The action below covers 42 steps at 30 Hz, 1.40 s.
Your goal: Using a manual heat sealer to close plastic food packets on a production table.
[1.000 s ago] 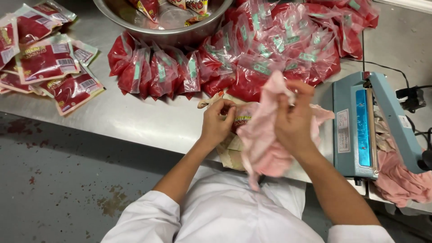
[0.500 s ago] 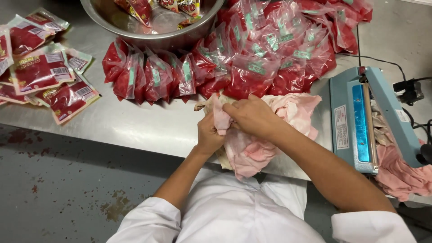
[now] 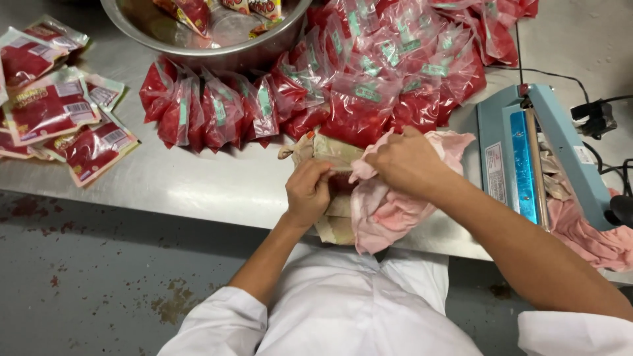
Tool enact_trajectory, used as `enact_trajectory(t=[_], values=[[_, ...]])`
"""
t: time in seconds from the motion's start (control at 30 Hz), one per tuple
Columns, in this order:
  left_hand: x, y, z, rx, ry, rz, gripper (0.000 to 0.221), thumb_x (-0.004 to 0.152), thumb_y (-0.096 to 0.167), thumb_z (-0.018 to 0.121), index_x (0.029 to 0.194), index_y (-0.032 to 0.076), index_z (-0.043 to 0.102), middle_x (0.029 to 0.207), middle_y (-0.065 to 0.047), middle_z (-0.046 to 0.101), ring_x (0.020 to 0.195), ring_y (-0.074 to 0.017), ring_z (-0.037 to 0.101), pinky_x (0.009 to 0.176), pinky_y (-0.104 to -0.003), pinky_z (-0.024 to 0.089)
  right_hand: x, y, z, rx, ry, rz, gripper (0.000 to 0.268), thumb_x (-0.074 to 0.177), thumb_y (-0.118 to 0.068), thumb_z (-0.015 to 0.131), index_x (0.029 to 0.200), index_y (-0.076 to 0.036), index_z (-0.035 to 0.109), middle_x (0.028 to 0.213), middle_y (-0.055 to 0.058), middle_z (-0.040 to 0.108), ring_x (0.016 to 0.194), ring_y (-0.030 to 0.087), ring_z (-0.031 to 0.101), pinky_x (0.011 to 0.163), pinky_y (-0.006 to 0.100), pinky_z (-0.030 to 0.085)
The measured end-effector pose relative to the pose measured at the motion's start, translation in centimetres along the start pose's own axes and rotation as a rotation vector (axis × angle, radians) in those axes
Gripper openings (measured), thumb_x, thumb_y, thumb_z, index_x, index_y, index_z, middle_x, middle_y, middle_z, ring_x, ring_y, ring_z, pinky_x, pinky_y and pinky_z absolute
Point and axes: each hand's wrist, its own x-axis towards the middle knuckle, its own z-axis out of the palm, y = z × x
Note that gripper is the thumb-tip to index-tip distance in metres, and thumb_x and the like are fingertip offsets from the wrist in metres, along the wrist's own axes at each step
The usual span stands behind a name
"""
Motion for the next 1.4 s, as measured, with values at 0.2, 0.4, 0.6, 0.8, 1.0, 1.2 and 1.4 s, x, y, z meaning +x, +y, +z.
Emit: enact_trajectory(t=[0.2, 0.4, 0.6, 0.8, 1.0, 1.2, 1.4], values=[[-0.5, -2.2, -0.7, -0.005, -0.03, -0.092, 0.007, 0.096, 0.006, 0.069, 0.089, 0.009, 0.071, 0.074, -0.002, 0.065, 0.069, -0.0241, 0.066, 0.068, -0.034, 0.056, -4.8, 4.7, -0.1, 0.026, -0.26, 0.194, 0.032, 0.074, -0.044, 0.073, 0.104, -0.03, 0.073, 0.085, -0.004, 0.076, 0.088, 0.019, 0.07, 0.075, 0.037, 0.046], [-0.6, -2.5, -1.2, -0.039, -0.06, -0.161, 0.005, 0.097, 0.008, 0.068, 0.094, 0.009, 0.072, 0.078, -0.003, 0.065, 0.075, -0.0237, 0.067, 0.073, -0.035, 0.057, -2.1, 1.9, -6.7, 0.701, 0.123, 0.283, 0.084, 0.077, -0.055, 0.081, 0.135, 0.001, 0.057, 0.11, 0.022, 0.059, 0.109, 0.044, 0.058, 0.091, 0.049, 0.046], [-0.1, -1.8, -1.5, -0.025, -0.039, -0.121, 0.007, 0.095, 0.008, 0.071, 0.088, 0.01, 0.072, 0.075, -0.004, 0.065, 0.071, -0.0242, 0.066, 0.07, -0.034, 0.056, 4.5, -4.5, -7.4, 0.503, 0.207, 0.03, 0.085, 0.076, -0.067, 0.072, 0.148, -0.024, 0.055, 0.134, 0.022, 0.051, 0.13, 0.043, 0.045, 0.103, 0.052, 0.039], [-1.3, -1.2, -1.6, 0.011, -0.011, -0.071, 0.013, 0.092, 0.008, 0.074, 0.08, 0.009, 0.071, 0.07, -0.007, 0.064, 0.064, -0.027, 0.065, 0.063, -0.035, 0.055, 5.7, -4.6, 0.5, 0.215, 0.298, -0.094, 0.014, 0.073, -0.033, 0.074, 0.08, -0.023, 0.069, 0.075, 0.001, 0.059, 0.088, 0.027, 0.052, 0.077, 0.045, 0.04], [-2.0, -2.5, -1.3, -0.008, -0.029, -0.11, 0.015, 0.093, -0.002, 0.068, 0.084, 0.008, 0.074, 0.074, -0.003, 0.067, 0.068, -0.0253, 0.067, 0.066, -0.034, 0.057, 3.0, -1.2, -2.7, 0.101, 0.136, -0.051, 0.016, 0.067, -0.038, 0.075, 0.079, -0.028, 0.072, 0.076, -0.001, 0.064, 0.09, 0.026, 0.053, 0.077, 0.045, 0.04], [-1.5, -1.6, -0.8, -0.029, -0.047, -0.126, 0.009, 0.092, 0.003, 0.072, 0.086, 0.01, 0.075, 0.074, 0.0, 0.069, 0.068, -0.0202, 0.068, 0.069, -0.031, 0.058, -0.2, 1.1, -1.3, 0.012, -0.043, 0.051, 0.012, 0.073, -0.037, 0.074, 0.083, -0.03, 0.074, 0.08, -0.002, 0.068, 0.093, 0.025, 0.054, 0.077, 0.044, 0.04], [-0.5, -2.2, -0.4, -0.044, -0.023, -0.113, 0.009, 0.095, 0.006, 0.071, 0.087, 0.009, 0.072, 0.072, -0.002, 0.066, 0.067, -0.0216, 0.066, 0.069, -0.032, 0.057, -3.2, 5.0, -1.0, -0.106, -0.351, 0.275, 0.013, 0.086, -0.034, 0.066, 0.094, -0.032, 0.077, 0.088, -0.003, 0.074, 0.103, 0.026, 0.06, 0.084, 0.047, 0.039]])
